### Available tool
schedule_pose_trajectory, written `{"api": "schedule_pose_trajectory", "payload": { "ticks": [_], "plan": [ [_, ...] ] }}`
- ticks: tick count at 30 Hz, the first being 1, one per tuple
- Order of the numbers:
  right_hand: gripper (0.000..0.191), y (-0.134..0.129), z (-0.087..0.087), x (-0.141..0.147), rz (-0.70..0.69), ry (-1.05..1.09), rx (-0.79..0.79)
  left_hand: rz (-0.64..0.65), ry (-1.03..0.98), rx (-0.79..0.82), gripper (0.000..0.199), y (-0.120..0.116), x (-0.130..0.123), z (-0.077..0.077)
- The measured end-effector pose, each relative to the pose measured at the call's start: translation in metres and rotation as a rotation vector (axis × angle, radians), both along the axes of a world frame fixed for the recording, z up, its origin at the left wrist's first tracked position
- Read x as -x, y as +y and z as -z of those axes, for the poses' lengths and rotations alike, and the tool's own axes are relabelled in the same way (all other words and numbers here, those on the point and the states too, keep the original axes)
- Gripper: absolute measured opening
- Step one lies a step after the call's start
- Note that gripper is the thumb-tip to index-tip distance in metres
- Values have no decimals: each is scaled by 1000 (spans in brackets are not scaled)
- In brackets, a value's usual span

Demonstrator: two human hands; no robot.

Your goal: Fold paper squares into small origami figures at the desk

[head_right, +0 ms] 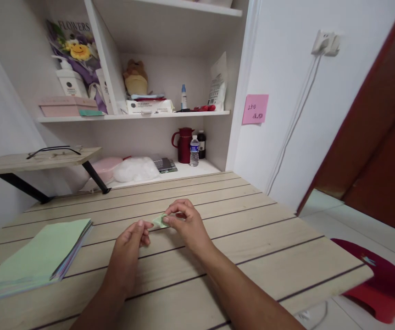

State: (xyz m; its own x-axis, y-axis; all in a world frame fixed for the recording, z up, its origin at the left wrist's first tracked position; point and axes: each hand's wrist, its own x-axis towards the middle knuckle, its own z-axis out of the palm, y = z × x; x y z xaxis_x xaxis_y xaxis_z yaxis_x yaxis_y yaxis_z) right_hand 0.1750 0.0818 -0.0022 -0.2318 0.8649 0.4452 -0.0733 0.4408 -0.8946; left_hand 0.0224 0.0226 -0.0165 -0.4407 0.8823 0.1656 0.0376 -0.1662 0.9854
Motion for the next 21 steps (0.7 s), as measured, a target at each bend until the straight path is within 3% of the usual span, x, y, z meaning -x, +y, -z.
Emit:
{"api": "schedule_pose_trajectory", "payload": {
  "ticks": [4,10,16,21],
  "plan": [
    [13,1,1,0,-48,43,53,139,-129,43,41,-1,-4,-2],
    [7,-11,-9,1,39,-102,-200,182,-241,-45,40,-2,-5,-4],
    [8,-11,-8,1,65,-153,-257,203,-221,-49,51,-3,-3,-5],
    [11,-12,-6,4,44,-190,-296,220,-305,1,40,-3,-2,-8]
  ]
}}
